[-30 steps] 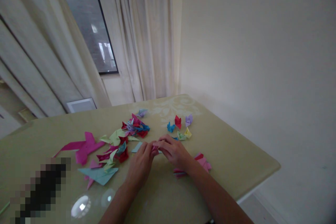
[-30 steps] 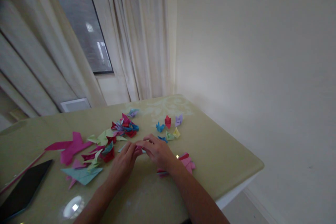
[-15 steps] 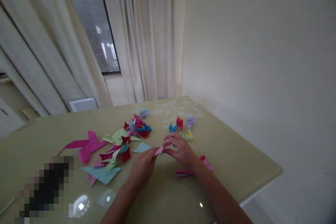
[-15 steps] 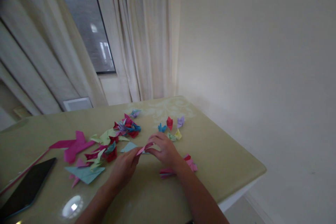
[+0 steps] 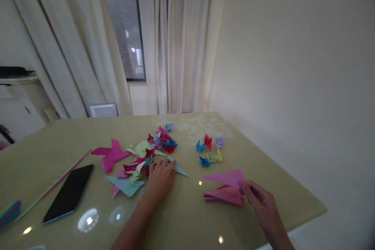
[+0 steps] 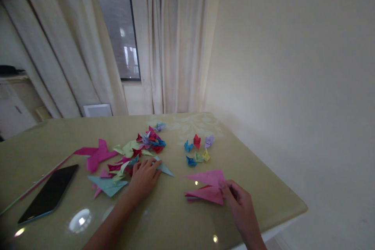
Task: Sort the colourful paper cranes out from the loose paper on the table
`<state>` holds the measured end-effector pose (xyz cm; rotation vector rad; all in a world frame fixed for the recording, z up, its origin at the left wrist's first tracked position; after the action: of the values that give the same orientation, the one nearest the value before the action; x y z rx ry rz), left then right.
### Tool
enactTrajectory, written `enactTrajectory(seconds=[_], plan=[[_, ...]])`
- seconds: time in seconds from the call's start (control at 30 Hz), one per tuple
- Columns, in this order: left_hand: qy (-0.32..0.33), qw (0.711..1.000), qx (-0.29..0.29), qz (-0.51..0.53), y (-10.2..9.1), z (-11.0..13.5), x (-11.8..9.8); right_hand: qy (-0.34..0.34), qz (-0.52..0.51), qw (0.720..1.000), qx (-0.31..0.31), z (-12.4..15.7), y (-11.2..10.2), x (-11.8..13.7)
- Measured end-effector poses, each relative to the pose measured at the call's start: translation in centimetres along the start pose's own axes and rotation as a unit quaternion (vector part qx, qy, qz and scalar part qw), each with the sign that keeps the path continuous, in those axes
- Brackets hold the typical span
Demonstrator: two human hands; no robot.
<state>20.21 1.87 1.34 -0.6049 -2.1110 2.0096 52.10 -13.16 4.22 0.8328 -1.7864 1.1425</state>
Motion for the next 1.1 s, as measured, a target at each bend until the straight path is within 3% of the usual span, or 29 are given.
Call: enactTrajectory(seconds=[0.17,0.33,0.47,0.57,0.7,0.83,0.93,1.03,1.1], plan=[[-0.021,0.999,0.029,0.018,-0.3,-0.2,0.2,0.04,0.079,0.996,0.027,1.0,0.1,-2.4],[-0.016,0.998,0.036,0.04,-0.7,-0.5,0.2,0.034,0.175,0.983,0.036,0.4,0.7,-2.4],[-0.012,0.999,0.035,0.037,-0.8,-0.7,-0.2,0.052,0.29,0.955,0.034,0.6,0.7,-2.6],[-0.007,0.999,0.017,0.028,-0.8,-0.9,-0.6,0.055,0.374,0.926,-0.015,1.0,-0.2,-2.3],[0.018,1.0,-0.013,-0.016,-0.7,-0.9,-1.3,-0.01,0.414,0.905,-0.097,1.0,-0.3,-0.1],[0.011,0.997,-0.07,-0.03,-1.2,-0.6,-1.5,-0.102,0.349,0.929,-0.065,-0.5,3.2,3.3],[-0.006,0.984,-0.163,0.07,-2.8,0.1,-1.0,-0.164,0.267,0.95,0.011,-2.2,7.5,6.4],[0.006,0.928,-0.255,0.271,-4.2,0.9,-0.1,-0.189,0.174,0.962,0.097,-3.9,11.9,8.8],[0.026,0.866,-0.26,0.427,-4.2,1.0,0.2,-0.196,0.109,0.964,0.141,-4.6,14.3,9.8]])
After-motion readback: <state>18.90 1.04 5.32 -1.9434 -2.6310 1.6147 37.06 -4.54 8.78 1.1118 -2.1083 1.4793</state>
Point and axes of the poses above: each hand's wrist, its own z-axis away from the middle knuckle, its own y-axis out of the palm, x = y × z, the point moved 7 cm from there along -z, towards the middle knuckle, and after that the axes turned 8 degrees about x, right-handed, at the moved point
